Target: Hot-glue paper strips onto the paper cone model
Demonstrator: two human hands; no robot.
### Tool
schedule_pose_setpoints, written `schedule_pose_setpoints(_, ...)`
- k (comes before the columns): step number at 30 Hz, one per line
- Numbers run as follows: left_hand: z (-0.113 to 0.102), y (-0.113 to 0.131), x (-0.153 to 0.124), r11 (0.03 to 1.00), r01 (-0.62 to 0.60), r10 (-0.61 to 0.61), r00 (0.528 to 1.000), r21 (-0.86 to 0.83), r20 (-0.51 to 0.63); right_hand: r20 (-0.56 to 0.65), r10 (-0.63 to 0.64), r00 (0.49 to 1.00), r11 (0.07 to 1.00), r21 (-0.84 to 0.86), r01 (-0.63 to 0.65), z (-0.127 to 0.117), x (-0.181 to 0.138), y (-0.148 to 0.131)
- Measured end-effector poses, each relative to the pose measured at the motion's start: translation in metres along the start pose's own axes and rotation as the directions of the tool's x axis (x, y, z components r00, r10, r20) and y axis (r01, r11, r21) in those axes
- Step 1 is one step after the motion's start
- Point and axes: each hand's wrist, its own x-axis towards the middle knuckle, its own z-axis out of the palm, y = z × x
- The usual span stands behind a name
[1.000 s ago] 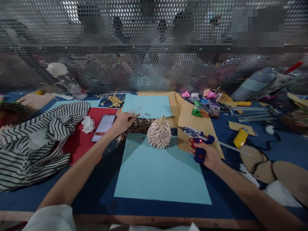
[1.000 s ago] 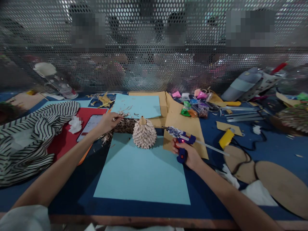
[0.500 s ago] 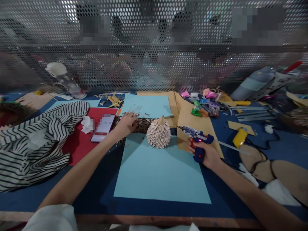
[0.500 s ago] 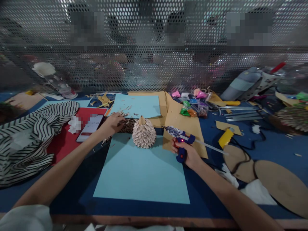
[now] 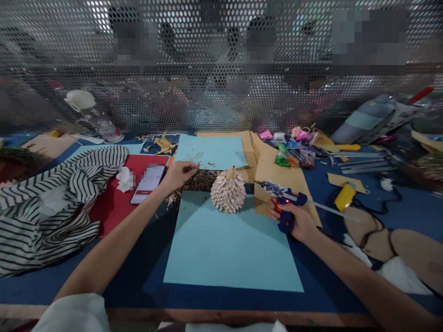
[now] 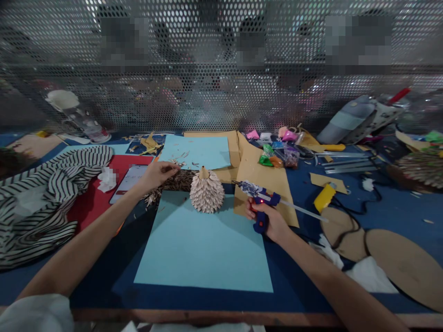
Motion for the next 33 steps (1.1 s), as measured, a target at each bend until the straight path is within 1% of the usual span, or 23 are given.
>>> schedule_pose_setpoints(3,-0.002,0.001,0.000,0.993,0.064,-0.060,0.997,-0.101,0.041,-0.009,0.003,1.000,1.000,0.006,-0.003,0.000,0.000,0.000)
schedule_pose_setpoints(7,-0.002,0.001,0.000,0.967,0.118,-0.101,0.991,-0.227,0.083,-0.020,0.008,1.000,1.000,-0.008,-0.008,0.000,0.001,-0.001)
schedule_pose_setpoints(9,-0.002,0.000,0.000,0.962,0.135,-0.116,0.989,-0.239,0.089,-0.018,0.008,1.000,1.000,-0.012,-0.008,0.000,0.001,-0.001)
schedule_pose_setpoints(11,-0.002,0.000,-0.001,0.971,0.132,-0.118,0.990,-0.200,0.079,-0.019,0.006,1.000,1.000,-0.014,-0.006,0.000,0.000,-0.001)
schedule_pose_setpoints(13,-0.003,0.001,-0.001,0.990,0.091,-0.087,0.995,-0.106,0.041,-0.019,0.005,1.000,1.000,-0.013,-0.006,0.000,0.000,-0.001)
schedule_pose_setpoints(14,-0.004,0.002,-0.002,0.998,0.051,-0.050,0.999,-0.043,0.020,-0.017,0.006,1.000,1.000,-0.013,-0.006,-0.001,0.000,-0.001)
schedule_pose_setpoints(17,-0.007,0.006,-0.004,0.981,-0.138,0.139,0.990,0.135,-0.001,-0.017,0.009,1.000,1.000,-0.013,-0.009,-0.001,0.000,0.000)
schedule_pose_setpoints(19,-0.007,0.008,-0.005,0.947,-0.263,0.258,0.965,0.184,0.049,-0.018,0.008,1.000,1.000,-0.013,-0.008,0.000,0.000,-0.001)
schedule_pose_setpoints(21,-0.007,0.010,-0.007,0.922,-0.338,0.317,0.939,0.191,0.130,-0.017,0.008,1.000,1.000,-0.011,-0.008,0.001,0.000,-0.001)
schedule_pose_setpoints(23,-0.005,0.014,-0.009,0.901,-0.388,0.349,0.914,0.193,0.207,-0.018,0.008,1.000,1.000,-0.014,-0.009,0.003,0.000,-0.002)
schedule_pose_setpoints(24,-0.003,0.015,-0.010,0.892,-0.410,0.366,0.903,0.193,0.227,-0.019,0.006,1.000,1.000,-0.018,-0.006,0.003,-0.001,-0.002)
schedule_pose_setpoints(27,0.004,0.019,-0.012,0.876,-0.455,0.408,0.877,0.159,0.254,-0.012,-0.007,1.000,0.999,-0.039,0.007,0.003,-0.001,-0.002)
schedule_pose_setpoints(30,0.012,0.020,-0.014,0.877,-0.463,0.426,0.873,0.129,0.239,-0.010,-0.013,1.000,0.999,-0.049,0.012,0.002,-0.001,-0.001)
schedule_pose_setpoints(33,0.021,0.019,-0.015,0.880,-0.449,0.420,0.888,0.156,0.188,-0.021,0.000,1.000,0.999,-0.039,-0.001,0.001,0.000,-0.001)
